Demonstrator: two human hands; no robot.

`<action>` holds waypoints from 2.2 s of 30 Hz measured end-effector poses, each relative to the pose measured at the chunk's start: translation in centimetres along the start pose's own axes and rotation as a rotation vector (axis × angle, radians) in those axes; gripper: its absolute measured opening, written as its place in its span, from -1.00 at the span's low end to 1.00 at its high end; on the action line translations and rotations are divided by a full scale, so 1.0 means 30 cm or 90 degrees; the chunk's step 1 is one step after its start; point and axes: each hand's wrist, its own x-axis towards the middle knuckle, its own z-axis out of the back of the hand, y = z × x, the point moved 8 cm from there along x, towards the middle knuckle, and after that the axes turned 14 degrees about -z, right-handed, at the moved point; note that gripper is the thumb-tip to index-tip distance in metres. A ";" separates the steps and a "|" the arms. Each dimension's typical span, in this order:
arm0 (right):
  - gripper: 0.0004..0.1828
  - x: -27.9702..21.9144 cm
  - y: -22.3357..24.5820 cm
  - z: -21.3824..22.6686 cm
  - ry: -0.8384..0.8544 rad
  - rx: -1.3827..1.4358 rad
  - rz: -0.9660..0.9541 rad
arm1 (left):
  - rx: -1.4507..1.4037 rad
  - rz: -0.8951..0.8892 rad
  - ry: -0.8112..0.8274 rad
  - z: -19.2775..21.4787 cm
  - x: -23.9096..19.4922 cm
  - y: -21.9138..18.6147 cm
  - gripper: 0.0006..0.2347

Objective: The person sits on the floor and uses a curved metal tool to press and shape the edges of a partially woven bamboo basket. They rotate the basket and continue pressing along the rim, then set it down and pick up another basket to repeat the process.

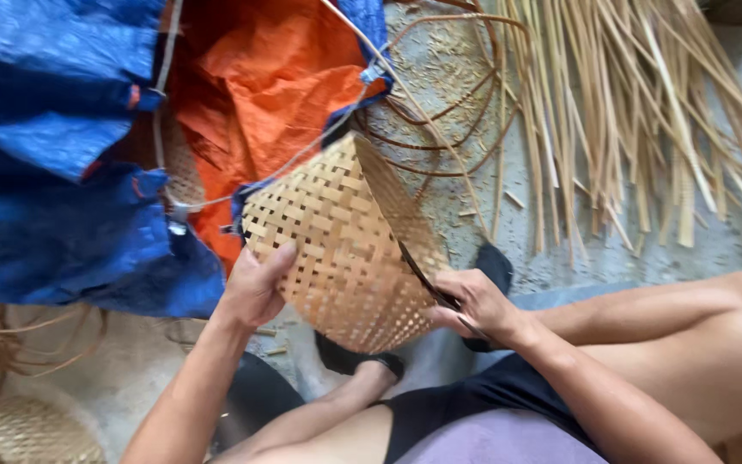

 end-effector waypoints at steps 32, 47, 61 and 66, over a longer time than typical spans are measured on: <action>-0.43 -0.218 -0.157 0.010 -0.028 -0.025 -0.324 | 0.046 0.139 -0.029 0.016 -0.053 0.385 -0.58; -0.46 -0.264 -0.109 0.043 -0.028 -0.101 -0.232 | 0.119 0.201 0.071 -0.016 -0.168 0.457 -0.63; -0.55 -0.289 -0.020 0.058 -0.086 -0.070 -0.155 | 0.343 0.270 0.165 -0.006 -0.225 0.520 -0.61; -0.49 -0.297 -0.057 0.062 -0.067 -0.083 -0.277 | 0.225 0.288 0.127 -0.016 -0.251 0.553 -0.62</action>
